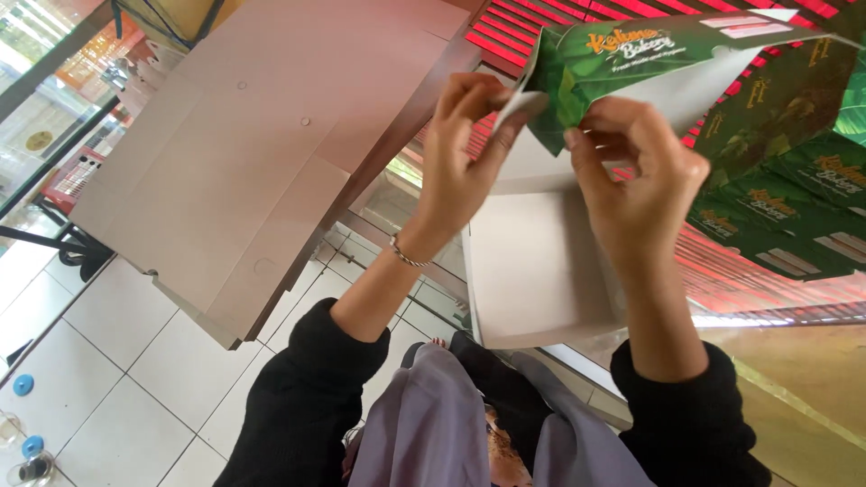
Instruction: The person folds cardboard sheets into finished cake boxes and stacks them.
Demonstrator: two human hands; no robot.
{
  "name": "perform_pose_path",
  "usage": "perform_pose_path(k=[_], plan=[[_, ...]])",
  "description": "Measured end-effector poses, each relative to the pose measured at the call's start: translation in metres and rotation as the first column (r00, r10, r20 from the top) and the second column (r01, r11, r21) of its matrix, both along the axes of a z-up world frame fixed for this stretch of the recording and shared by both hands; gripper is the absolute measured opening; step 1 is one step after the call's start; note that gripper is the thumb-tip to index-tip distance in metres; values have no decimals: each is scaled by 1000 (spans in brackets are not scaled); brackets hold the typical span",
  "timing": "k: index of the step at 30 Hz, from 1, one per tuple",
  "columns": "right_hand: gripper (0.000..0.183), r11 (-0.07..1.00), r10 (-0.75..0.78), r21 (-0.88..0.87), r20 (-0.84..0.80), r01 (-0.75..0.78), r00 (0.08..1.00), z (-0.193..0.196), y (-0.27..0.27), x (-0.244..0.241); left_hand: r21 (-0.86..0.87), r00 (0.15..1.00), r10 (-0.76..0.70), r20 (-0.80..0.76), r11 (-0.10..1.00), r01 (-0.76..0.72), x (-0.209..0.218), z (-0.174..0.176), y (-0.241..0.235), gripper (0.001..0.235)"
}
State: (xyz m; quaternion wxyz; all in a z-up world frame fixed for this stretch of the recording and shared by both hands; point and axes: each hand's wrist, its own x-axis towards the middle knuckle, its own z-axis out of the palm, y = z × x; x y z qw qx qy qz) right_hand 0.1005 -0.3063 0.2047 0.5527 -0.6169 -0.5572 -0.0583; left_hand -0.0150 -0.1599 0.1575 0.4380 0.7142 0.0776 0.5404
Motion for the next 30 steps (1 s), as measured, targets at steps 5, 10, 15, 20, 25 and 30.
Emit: perform_pose_path(k=[5, 10, 15, 20, 25, 30], plan=[[12, 1000, -19, 17, -33, 20, 999, -12, 0, -5, 53, 994, 68, -83, 997, -63, -4, 1, -10, 21], [14, 1000, -15, -19, -53, 14, 998, -15, 1, -10, 119, 985, 139, -107, 985, -126, -7, -2, -14, 23], [16, 998, -58, -33, 53, 60, 997, -12, 2, -14, 144, 970, 202, -133, 972, -183, -5, -1, -15, 25], [11, 989, 86, -105, -192, -107, 978, -11, 8, -7, 271, 960, 232, -160, 945, -183, -10, -10, -15, 32], [16, 977, 160, -52, -453, -206, 877, -21, 16, 8, 306, 970, 158, -182, 947, -97, -22, 2, -23, 58], [13, 974, 168, -82, -368, -212, 915, -26, 15, 6, 284, 956, 154, -252, 956, -79, -22, -1, -20, 57]])
